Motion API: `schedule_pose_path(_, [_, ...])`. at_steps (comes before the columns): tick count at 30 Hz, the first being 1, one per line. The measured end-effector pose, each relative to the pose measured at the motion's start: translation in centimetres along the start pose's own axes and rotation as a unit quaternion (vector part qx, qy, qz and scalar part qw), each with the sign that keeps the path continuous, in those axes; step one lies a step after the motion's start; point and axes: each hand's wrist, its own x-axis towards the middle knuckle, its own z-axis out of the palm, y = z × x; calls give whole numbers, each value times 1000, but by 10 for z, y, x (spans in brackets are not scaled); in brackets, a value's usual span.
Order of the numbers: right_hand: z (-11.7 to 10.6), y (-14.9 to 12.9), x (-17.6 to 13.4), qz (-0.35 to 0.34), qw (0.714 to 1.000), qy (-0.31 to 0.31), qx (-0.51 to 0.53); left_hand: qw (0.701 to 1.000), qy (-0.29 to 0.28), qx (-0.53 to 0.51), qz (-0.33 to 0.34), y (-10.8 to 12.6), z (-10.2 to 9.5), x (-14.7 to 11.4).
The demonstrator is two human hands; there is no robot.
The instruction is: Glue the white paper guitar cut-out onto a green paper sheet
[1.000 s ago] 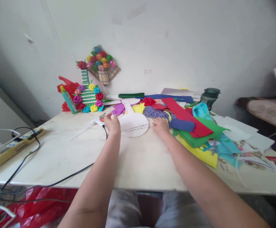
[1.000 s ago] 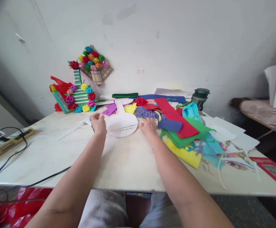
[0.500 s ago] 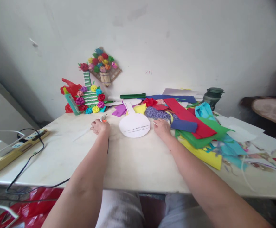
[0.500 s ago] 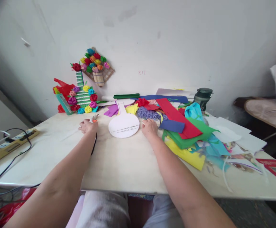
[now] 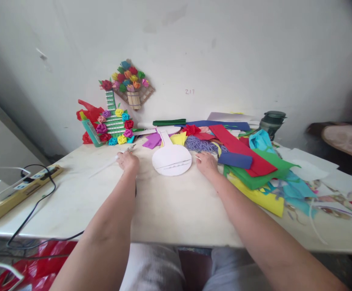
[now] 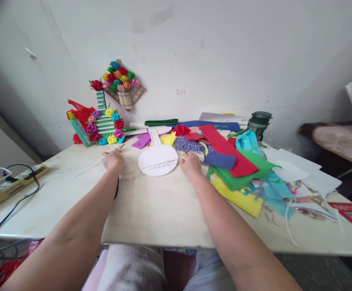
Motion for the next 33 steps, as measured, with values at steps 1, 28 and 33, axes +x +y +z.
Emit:
schedule_pose_path(1, [0,0,0,0,1000,-1,2,1000,7,-1,-1,0,-1,0])
schedule_pose_path(28, [-21,-33,1,56,796,-21,602,578,-296,-757,70,105,-66,-126])
schedule_pose_path(33, [-32,-43,1,4,743,-44,668,512,-402,-758,-33,110,-61,-156])
